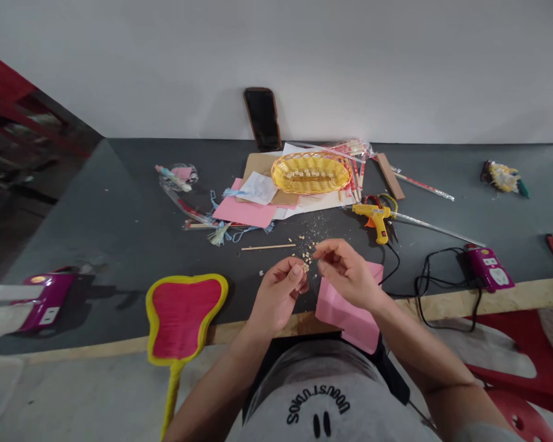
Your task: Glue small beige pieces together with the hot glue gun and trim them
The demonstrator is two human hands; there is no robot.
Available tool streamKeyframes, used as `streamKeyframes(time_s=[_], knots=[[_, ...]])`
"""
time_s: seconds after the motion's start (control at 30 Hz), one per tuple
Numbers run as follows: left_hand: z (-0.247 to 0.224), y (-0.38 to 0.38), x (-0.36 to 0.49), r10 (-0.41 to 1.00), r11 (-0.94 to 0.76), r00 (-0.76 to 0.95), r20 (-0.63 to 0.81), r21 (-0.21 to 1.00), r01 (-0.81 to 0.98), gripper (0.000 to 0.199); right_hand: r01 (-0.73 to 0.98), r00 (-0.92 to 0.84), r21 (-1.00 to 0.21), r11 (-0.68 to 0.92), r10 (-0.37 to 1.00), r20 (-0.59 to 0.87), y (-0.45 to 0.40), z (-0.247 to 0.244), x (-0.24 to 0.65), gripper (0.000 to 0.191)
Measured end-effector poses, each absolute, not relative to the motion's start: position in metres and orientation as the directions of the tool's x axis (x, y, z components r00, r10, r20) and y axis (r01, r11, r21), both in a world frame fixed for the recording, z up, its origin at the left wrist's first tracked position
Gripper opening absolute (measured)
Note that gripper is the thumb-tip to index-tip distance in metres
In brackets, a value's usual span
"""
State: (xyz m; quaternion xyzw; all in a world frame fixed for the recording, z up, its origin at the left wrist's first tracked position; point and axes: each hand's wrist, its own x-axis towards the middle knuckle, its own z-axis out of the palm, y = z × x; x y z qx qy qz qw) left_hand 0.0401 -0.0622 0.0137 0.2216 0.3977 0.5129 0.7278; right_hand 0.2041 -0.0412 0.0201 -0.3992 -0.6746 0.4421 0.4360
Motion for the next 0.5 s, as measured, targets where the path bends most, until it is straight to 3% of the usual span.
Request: streamKeyframes(time_s=[0.07,0.13,0.3,0.5], knots=[[0.0134,-0.0625,0.0394,0.916,0.390,0.155,-0.370,0.730,-0.561,0.040,0.156,-0.373,-0.916,0.369,0.881,0.291,-0.0404,0.0191,0.2022,0.024],[0.0131,-0.0626,0.0386,0.909,0.406,0.155,-0.387,0.738,-0.539,0.041,0.169,-0.418,-0.881,0.442,0.842,0.342,-0.0395,0.0194,0.2003,0.021],[0.0109,-0.0613,0.0361,0.930,0.365,0.167,-0.328,0.765,-0.530,0.043,0.234,-0.371,-0.835,0.499,0.839,0.398,-0.0378,0.0190,0.1982,0.015],[0.0093,-0.0605,0.0358,0.911,0.395,0.086,-0.403,0.798,-0.454,0.033,0.307,-0.361,-0.756,0.578,0.806,0.470,-0.0381,0.0102,0.1993,0.018]])
